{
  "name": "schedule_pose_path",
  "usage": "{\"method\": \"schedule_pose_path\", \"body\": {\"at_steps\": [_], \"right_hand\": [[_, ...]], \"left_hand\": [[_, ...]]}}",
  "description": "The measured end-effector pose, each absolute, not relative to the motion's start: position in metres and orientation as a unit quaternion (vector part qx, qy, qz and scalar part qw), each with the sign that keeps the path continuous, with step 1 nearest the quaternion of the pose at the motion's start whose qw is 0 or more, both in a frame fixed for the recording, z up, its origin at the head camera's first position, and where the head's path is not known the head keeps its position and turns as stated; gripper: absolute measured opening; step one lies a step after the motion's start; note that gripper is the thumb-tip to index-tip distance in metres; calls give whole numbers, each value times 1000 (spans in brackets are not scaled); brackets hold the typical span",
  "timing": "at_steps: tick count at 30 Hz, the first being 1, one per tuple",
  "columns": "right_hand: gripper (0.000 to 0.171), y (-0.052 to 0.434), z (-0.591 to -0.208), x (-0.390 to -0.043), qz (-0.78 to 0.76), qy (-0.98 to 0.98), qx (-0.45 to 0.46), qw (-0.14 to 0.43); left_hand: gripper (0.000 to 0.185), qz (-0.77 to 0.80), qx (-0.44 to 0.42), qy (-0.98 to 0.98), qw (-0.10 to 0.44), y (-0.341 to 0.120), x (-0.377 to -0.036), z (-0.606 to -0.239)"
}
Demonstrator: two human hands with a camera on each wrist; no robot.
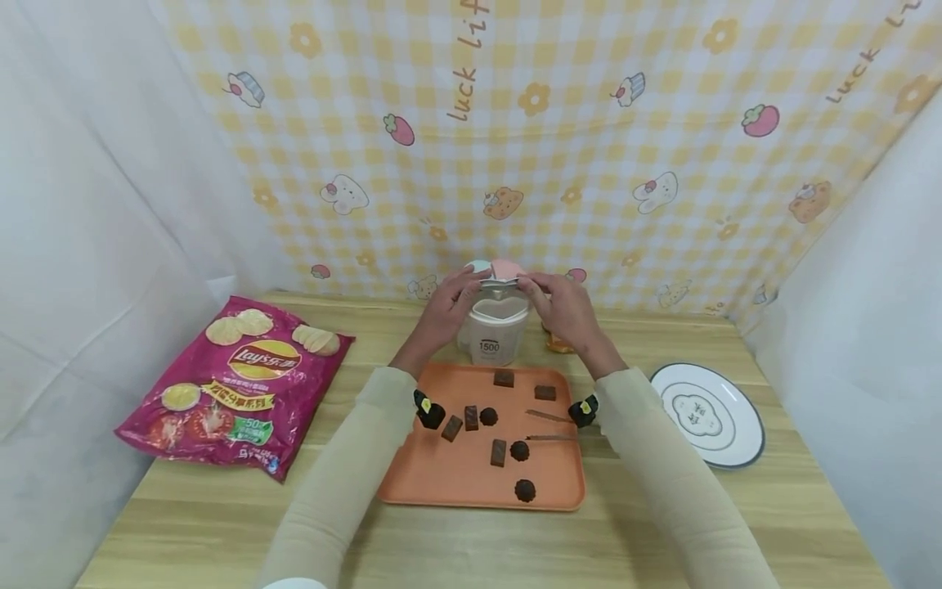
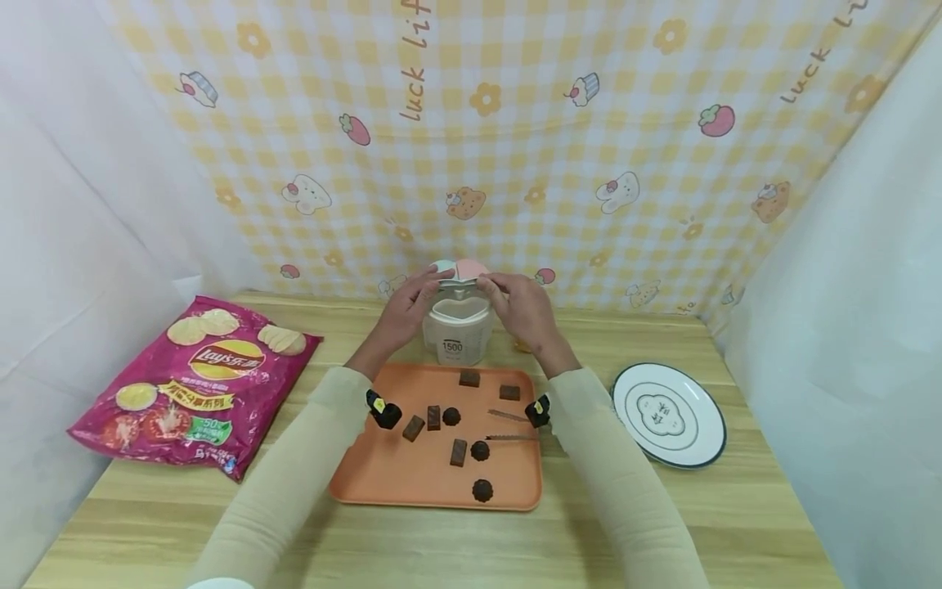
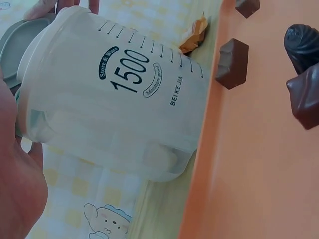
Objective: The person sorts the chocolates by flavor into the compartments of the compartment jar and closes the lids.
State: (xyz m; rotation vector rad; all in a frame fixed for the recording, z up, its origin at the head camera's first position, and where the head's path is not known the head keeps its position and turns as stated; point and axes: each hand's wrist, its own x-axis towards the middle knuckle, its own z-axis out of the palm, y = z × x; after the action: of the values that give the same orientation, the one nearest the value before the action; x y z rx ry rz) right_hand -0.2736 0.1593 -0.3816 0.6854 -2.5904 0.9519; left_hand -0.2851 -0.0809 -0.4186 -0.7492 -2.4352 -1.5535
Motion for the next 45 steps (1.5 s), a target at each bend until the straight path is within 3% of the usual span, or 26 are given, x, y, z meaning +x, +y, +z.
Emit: {"method": "schedule_pose_path", "body": {"at_steps": [10, 17, 21, 28, 45], "right_hand": [[41, 159, -379, -273, 341, -901, 231, 133], [41, 170, -371, -266, 372, -894, 237, 81], [39, 185, -366, -257, 372, -894, 234, 88], [35, 212, -366, -224, 372, -896, 219, 102], [24, 265, -430, -130, 299, -922, 245, -10]], "left_hand": [[43, -525, -234, -812, 100, -79, -282, -420], [44, -525, -238, -812, 91, -77, -281, -421], [45, -529, -233, -811, 87, -77, -280, -420], [42, -527, -244, -808, 99, -77, -282, -420], [40, -538, -254, -796, 109, -77, -285, -423]]}}
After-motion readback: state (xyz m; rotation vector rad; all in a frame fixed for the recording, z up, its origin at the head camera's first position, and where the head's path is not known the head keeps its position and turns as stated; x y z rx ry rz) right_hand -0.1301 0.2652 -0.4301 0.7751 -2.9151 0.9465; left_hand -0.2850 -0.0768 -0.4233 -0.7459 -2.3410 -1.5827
